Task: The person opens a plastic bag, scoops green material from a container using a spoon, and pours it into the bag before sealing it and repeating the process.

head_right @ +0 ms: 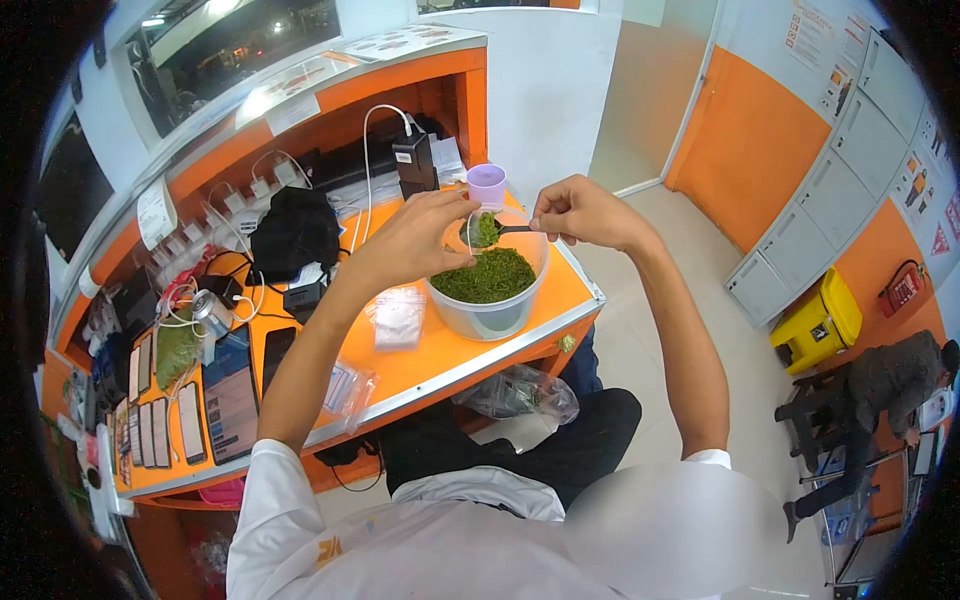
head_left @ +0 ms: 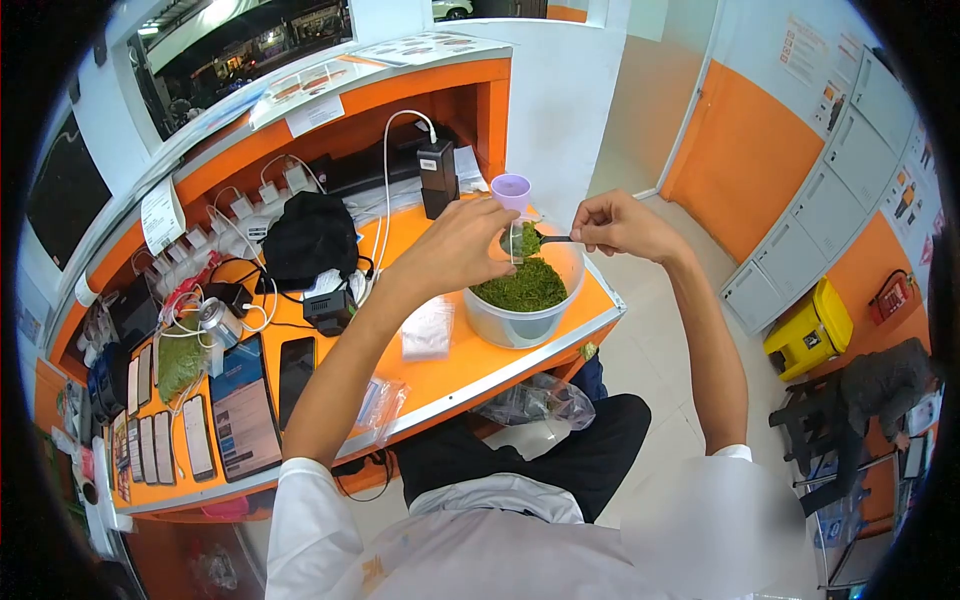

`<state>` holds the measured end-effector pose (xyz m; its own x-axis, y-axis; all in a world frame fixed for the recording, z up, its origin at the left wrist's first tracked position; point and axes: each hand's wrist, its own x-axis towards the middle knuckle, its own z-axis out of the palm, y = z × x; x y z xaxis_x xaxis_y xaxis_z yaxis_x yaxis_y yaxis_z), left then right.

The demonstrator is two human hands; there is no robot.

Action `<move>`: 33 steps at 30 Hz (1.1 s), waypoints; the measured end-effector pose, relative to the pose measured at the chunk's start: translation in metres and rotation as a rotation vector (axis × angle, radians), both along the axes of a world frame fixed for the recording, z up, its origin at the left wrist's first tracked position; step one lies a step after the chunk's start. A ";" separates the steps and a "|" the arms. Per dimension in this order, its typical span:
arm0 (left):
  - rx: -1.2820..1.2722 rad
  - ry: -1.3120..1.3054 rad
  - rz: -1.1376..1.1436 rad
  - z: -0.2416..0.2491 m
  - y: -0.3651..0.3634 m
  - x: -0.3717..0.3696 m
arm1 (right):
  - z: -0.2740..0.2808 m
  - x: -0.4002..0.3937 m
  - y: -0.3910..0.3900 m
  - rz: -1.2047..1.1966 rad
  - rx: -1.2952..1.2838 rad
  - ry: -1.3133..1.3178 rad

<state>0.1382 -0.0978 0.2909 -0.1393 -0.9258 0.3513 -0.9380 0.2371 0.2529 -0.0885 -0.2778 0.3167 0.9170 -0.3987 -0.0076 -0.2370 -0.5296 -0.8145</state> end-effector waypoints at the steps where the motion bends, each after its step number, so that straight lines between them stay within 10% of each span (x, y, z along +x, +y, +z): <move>1: -0.003 -0.008 -0.012 0.000 -0.002 0.000 | -0.002 0.002 0.000 -0.002 -0.003 -0.005; 19: -0.103 0.005 -0.077 -0.005 -0.015 -0.016 | -0.019 0.027 0.007 0.099 -0.031 -0.052; 33: 0.594 0.311 -0.187 0.018 -0.055 0.019 | 0.029 0.017 0.047 0.198 -0.907 0.051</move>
<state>0.1572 -0.1530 0.3086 -0.2901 -0.9439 -0.1581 -0.7579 0.1257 0.6401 -0.0713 -0.2304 0.3456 0.9762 -0.1078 0.1882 -0.0981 -0.9933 -0.0603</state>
